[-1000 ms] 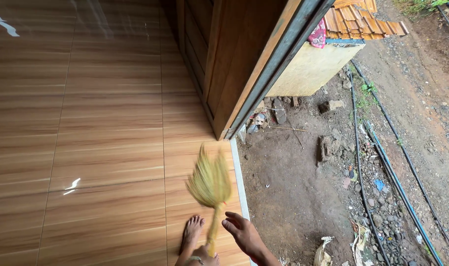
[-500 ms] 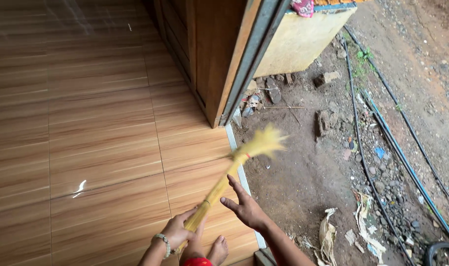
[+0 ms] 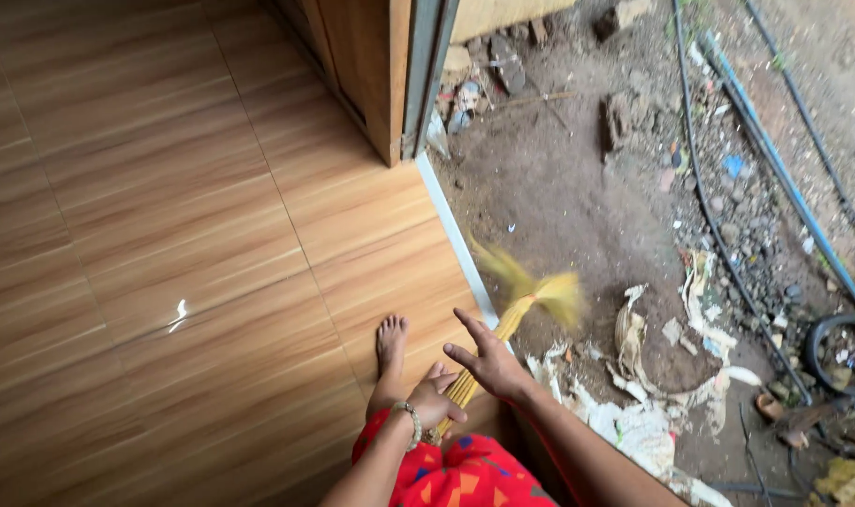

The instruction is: The person sweeps a tiled floor with a traditional straw broom, moving debris toward an open doorway. The person then picks up a black plastic bag, opens it, and places it on the floor before resuming sweeping.

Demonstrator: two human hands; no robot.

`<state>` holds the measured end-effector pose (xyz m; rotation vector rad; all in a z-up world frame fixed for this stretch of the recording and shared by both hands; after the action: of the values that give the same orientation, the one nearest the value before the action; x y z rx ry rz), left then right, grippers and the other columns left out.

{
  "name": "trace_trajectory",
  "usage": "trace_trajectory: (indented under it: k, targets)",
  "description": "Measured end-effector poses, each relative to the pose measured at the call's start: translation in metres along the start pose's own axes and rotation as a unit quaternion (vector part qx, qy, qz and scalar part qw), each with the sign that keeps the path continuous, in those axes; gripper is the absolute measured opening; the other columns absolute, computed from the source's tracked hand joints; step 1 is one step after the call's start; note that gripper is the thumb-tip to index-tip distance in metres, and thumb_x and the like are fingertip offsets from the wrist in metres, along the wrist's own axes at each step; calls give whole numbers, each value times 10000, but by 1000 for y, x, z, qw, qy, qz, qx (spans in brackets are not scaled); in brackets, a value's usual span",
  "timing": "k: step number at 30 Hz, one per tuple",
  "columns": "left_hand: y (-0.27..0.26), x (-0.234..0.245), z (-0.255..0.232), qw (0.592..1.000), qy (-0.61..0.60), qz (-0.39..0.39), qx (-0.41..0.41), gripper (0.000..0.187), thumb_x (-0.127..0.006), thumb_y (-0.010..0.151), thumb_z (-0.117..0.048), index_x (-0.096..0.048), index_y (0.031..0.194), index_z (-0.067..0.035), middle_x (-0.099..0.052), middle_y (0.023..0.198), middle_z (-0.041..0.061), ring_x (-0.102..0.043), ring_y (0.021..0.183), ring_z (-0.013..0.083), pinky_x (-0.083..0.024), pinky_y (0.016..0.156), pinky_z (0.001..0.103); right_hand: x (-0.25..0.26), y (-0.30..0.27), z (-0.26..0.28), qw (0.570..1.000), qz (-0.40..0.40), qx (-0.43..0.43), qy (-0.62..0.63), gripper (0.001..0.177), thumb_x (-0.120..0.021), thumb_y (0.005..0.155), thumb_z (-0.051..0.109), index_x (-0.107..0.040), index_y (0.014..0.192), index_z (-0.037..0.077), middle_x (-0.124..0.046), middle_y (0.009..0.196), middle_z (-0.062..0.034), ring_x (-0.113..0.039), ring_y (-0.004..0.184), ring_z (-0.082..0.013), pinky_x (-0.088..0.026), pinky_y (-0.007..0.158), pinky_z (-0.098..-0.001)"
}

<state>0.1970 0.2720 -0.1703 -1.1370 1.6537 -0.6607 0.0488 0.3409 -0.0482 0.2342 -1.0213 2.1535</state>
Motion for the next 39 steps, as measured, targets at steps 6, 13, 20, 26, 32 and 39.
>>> trace_trajectory:
  k: [6,13,20,26,32,39]
  targets:
    - [-23,-27,52,993,-76,28,89,949,-722,839,42,-255,1638,-166,-640,789,200,-614,454,268,-480,387,439,-27,-34,-46,1000,2,-24,-19,784,-678,898,504,-409,1518,107,-521,1488,-217,-497,1395,-356,-411,1131,-424]
    - [48,33,-9,980,-101,-155,-76,558,-652,845,-49,-599,1390,63,-734,784,161,-698,614,303,-534,479,429,-53,-27,-96,985,37,-168,26,784,-646,909,558,-424,1540,149,-474,1510,-236,-477,1416,-348,-405,1140,-412]
    - [-57,16,-34,935,256,-172,-175,967,-738,741,-131,-279,1587,-220,-712,897,135,-731,751,235,-578,689,358,-59,-27,-108,937,-103,-259,209,823,-632,900,556,-376,1564,143,-527,1485,-230,-516,1390,-321,-431,1112,-392]
    - [-104,-1,25,971,-216,41,97,927,-660,783,-14,-318,1588,-323,-646,807,107,-568,500,232,-432,385,375,-56,-31,-97,941,-117,-276,158,813,-649,885,552,-414,1533,123,-558,1432,-231,-566,1319,-335,-457,1081,-411]
    - [-25,29,30,969,-200,-15,141,736,-685,869,-34,-410,1550,-77,-627,791,155,-592,479,216,-458,365,339,-48,-21,-95,964,-85,-236,92,695,-635,906,538,-560,1429,87,-615,1384,-201,-590,1292,-318,-476,1062,-408]
    - [-6,79,-26,990,22,-57,124,409,-689,809,30,-600,1179,-120,-621,695,112,-567,454,264,-449,379,414,-30,-21,-72,958,-124,-248,76,648,-633,912,497,-586,1414,92,-614,1379,-199,-602,1270,-325,-482,1047,-407]
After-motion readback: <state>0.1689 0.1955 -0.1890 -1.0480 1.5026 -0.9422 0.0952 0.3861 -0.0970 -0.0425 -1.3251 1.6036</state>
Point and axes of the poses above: each hand's wrist, its own y-axis towards the middle knuckle, its own x-axis out of the back of the hand, z = x × y, the point moved 6 cm from there along y, towards the middle knuckle
